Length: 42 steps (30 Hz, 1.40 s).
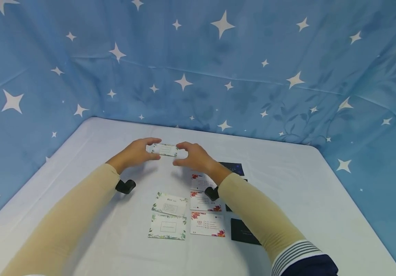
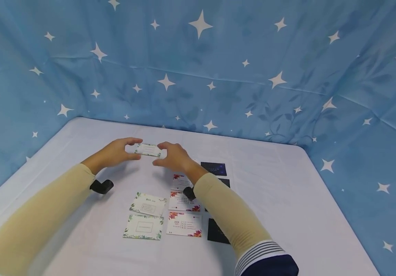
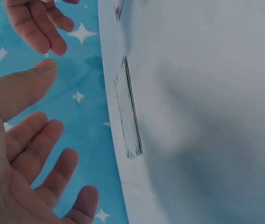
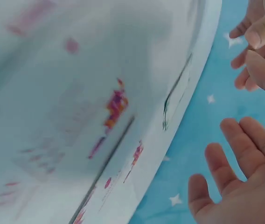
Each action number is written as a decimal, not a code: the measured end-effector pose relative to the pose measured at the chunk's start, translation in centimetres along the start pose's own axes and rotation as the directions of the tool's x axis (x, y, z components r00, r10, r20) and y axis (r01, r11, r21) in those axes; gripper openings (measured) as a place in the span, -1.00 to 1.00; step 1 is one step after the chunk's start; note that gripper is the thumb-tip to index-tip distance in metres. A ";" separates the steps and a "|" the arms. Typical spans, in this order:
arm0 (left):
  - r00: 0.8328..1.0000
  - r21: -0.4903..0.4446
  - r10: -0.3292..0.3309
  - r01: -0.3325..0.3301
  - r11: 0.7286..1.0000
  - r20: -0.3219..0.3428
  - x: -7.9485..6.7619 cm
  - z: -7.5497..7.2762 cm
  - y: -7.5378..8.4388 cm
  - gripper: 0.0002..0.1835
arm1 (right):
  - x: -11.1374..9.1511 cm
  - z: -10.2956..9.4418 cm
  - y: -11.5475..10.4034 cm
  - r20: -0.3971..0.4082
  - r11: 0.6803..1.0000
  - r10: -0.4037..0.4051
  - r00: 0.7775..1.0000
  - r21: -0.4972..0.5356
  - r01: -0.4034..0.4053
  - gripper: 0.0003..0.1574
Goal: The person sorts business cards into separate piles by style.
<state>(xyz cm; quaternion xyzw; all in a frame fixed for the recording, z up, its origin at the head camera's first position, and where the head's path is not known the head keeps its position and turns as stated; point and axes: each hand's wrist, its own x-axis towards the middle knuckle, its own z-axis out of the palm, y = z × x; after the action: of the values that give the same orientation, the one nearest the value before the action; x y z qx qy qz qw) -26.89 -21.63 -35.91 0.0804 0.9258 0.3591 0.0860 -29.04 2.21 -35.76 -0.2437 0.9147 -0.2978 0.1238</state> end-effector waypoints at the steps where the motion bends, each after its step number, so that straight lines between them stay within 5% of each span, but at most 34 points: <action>1: 1.000 0.009 0.007 -0.007 1.000 -0.003 -0.4 0.1 0.1 -0.24 | -0.6 0.0 0.0 0.006 1.000 -0.008 1.000 -0.006 0.008 -0.15; 8: 0.995 0.064 0.103 -0.103 0.993 0.005 -3.7 1.3 0.6 -0.28 | -5.0 0.2 -0.1 0.049 0.997 -0.061 0.997 -0.040 0.063 -0.14; 18: 0.990 0.115 0.104 -0.114 0.987 0.092 -7.7 3.9 1.1 -0.32 | -9.6 1.9 -0.7 0.119 0.982 -0.062 0.991 -0.171 0.082 -0.19; 25: 0.982 0.162 0.119 -0.142 0.977 0.144 -9.1 5.5 1.1 -0.38 | -10.4 3.9 -0.4 0.168 0.946 -0.083 0.982 -0.296 0.130 -0.25; 42: 0.977 0.284 0.165 -0.198 0.938 0.136 -9.9 6.2 1.5 -0.45 | -10.6 4.2 -0.3 0.179 0.939 -0.094 0.979 -0.311 0.147 -0.32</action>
<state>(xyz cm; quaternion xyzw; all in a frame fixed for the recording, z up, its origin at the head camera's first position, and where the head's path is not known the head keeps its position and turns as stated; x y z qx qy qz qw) -15.76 -18.55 -38.39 0.1972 0.9516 0.2177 0.0902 -18.39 5.49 -38.08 -0.3394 0.9213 -0.1308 0.1374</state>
